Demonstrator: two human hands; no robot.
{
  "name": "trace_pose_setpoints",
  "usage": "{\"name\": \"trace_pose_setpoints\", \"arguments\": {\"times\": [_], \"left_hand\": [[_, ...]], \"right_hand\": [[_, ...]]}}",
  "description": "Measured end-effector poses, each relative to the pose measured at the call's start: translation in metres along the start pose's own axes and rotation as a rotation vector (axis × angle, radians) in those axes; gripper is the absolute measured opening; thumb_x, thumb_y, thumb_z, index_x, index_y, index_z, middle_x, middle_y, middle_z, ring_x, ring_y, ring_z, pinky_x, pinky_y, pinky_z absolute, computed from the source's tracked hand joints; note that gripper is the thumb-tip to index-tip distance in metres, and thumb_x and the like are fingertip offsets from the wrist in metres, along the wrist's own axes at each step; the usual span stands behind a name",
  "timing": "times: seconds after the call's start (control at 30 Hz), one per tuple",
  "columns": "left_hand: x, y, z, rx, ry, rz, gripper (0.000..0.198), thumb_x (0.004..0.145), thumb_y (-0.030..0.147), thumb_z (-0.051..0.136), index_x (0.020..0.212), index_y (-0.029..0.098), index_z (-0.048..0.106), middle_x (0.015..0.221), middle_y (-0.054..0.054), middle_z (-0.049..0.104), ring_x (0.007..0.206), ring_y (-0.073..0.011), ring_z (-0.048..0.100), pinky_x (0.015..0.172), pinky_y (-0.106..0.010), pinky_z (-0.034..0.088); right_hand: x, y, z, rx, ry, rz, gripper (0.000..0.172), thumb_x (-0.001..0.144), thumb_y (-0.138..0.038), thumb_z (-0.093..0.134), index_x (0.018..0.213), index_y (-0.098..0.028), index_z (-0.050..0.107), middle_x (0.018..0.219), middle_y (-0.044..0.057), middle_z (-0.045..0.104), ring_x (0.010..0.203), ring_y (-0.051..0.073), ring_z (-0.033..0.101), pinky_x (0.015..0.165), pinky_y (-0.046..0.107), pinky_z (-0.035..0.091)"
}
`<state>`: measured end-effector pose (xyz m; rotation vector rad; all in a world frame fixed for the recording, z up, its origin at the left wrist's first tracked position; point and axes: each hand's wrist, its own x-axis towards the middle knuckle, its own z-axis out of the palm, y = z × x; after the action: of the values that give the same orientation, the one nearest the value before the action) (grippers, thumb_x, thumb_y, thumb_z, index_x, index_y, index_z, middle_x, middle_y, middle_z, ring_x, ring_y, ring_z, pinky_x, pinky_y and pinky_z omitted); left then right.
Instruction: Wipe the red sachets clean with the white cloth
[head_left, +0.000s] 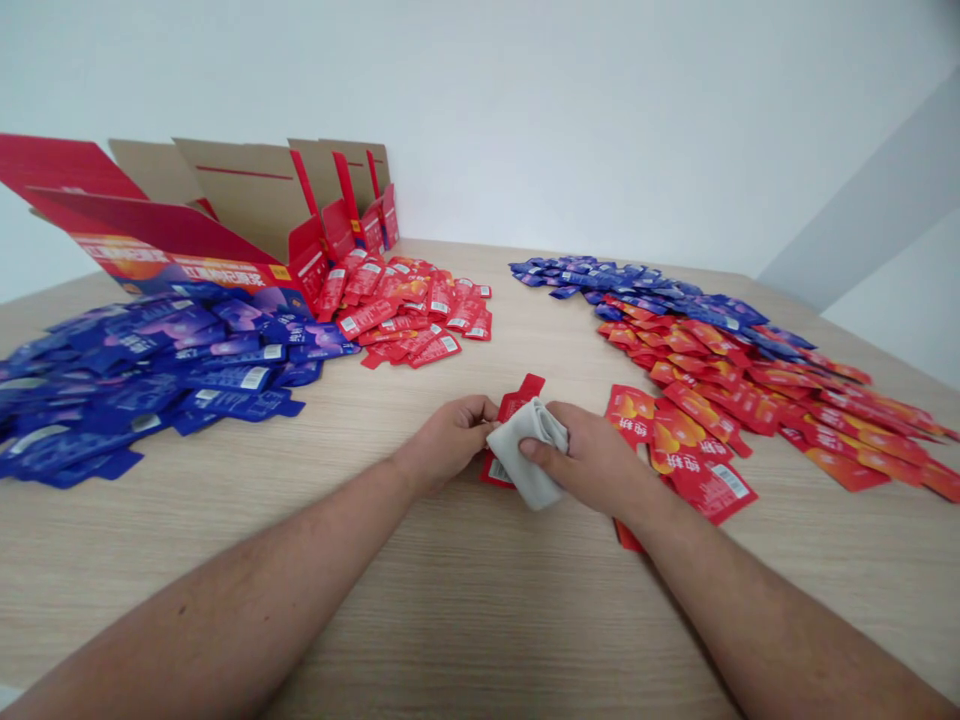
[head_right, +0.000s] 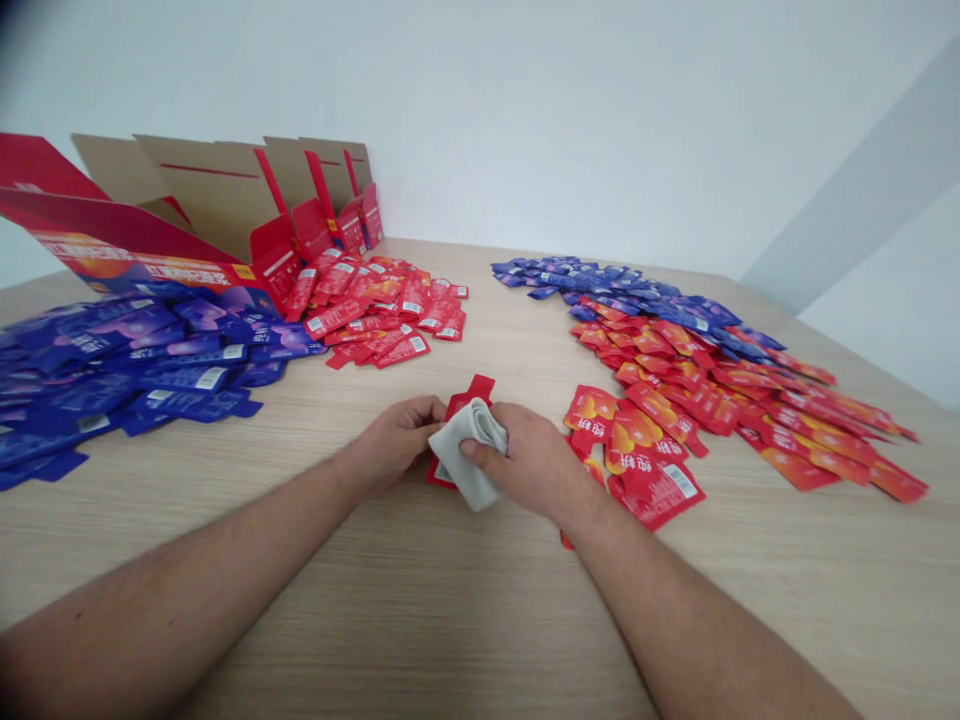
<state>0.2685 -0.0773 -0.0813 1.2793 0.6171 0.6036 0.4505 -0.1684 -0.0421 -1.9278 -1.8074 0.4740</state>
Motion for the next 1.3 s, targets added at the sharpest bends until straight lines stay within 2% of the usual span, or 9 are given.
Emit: {"name": "trace_pose_setpoints", "arguments": {"times": [0.1,0.27,0.4,0.57,0.7,0.87,1.0,1.13,1.3], "left_hand": [[0.0003,0.0002,-0.0005,0.013,0.001,0.013,0.023,0.072,0.031,0.073,0.073,0.018,0.054,0.064,0.004,0.060,0.058,-0.0101,0.054,0.059,-0.023,0.042],[-0.0004,0.0021,-0.0013,0.064,-0.019,0.018,0.022,0.071,0.029,0.074,0.071,0.017,0.055,0.062,0.004,0.058,0.056,-0.0095,0.052,0.058,-0.023,0.041],[-0.0006,0.0025,-0.0024,0.081,-0.013,0.027,0.021,0.073,0.031,0.071,0.072,0.017,0.054,0.063,0.003,0.059,0.057,-0.0103,0.052,0.059,-0.024,0.041],[-0.0006,0.0018,-0.0028,0.082,-0.026,0.013,0.020,0.069,0.027,0.074,0.071,0.017,0.056,0.065,0.004,0.060,0.059,-0.0103,0.052,0.060,-0.024,0.041],[-0.0002,0.0008,-0.0028,0.039,-0.012,0.028,0.021,0.073,0.030,0.071,0.072,0.018,0.054,0.064,0.003,0.061,0.058,-0.0108,0.054,0.061,-0.025,0.042],[-0.0002,0.0015,-0.0033,0.061,-0.030,0.036,0.019,0.071,0.024,0.072,0.072,0.017,0.055,0.063,0.004,0.060,0.058,-0.0100,0.053,0.060,-0.024,0.042],[-0.0004,0.0018,-0.0029,0.032,-0.009,0.021,0.020,0.073,0.029,0.071,0.073,0.017,0.054,0.064,0.003,0.061,0.059,-0.0108,0.055,0.062,-0.025,0.043],[0.0000,0.0012,-0.0023,0.046,-0.004,0.014,0.022,0.069,0.026,0.074,0.072,0.017,0.054,0.063,0.004,0.060,0.058,-0.0101,0.054,0.060,-0.024,0.042],[0.0004,0.0012,-0.0024,0.015,-0.002,0.033,0.022,0.071,0.028,0.072,0.071,0.018,0.053,0.062,0.004,0.060,0.057,-0.0102,0.053,0.059,-0.024,0.042]], "right_hand": [[-0.0002,-0.0019,-0.0001,0.015,0.090,0.097,0.028,0.089,-0.048,0.054,0.091,-0.021,0.060,0.087,0.006,0.069,0.079,0.021,0.062,0.066,0.030,0.040],[-0.0020,-0.0055,0.0004,-0.037,-0.008,-0.026,0.026,0.087,-0.047,0.059,0.088,-0.021,0.060,0.088,0.005,0.068,0.080,0.020,0.061,0.066,0.030,0.038],[-0.0013,-0.0035,-0.0003,-0.013,0.106,0.092,0.028,0.090,-0.048,0.054,0.090,-0.020,0.059,0.087,0.006,0.068,0.078,0.020,0.061,0.064,0.029,0.038],[-0.0015,-0.0043,0.0001,-0.046,0.003,-0.023,0.026,0.088,-0.047,0.059,0.089,-0.020,0.061,0.087,0.005,0.068,0.079,0.020,0.060,0.066,0.029,0.038],[0.0000,-0.0023,-0.0001,-0.015,0.115,0.096,0.028,0.091,-0.048,0.053,0.091,-0.020,0.060,0.087,0.006,0.068,0.078,0.020,0.061,0.065,0.029,0.038],[-0.0014,-0.0031,0.0013,-0.048,0.029,-0.023,0.027,0.089,-0.047,0.057,0.088,-0.020,0.060,0.088,0.006,0.068,0.080,0.020,0.061,0.067,0.029,0.038],[-0.0012,-0.0034,0.0004,-0.030,0.097,0.082,0.028,0.091,-0.047,0.054,0.093,-0.020,0.061,0.090,0.007,0.069,0.081,0.021,0.061,0.067,0.030,0.038],[-0.0002,-0.0033,0.0006,-0.067,0.041,-0.019,0.027,0.089,-0.047,0.057,0.088,-0.020,0.059,0.087,0.006,0.068,0.080,0.020,0.061,0.067,0.029,0.037],[0.0004,-0.0018,0.0006,-0.032,0.106,0.065,0.028,0.091,-0.048,0.054,0.089,-0.020,0.059,0.088,0.006,0.068,0.079,0.020,0.061,0.066,0.029,0.037]]}}
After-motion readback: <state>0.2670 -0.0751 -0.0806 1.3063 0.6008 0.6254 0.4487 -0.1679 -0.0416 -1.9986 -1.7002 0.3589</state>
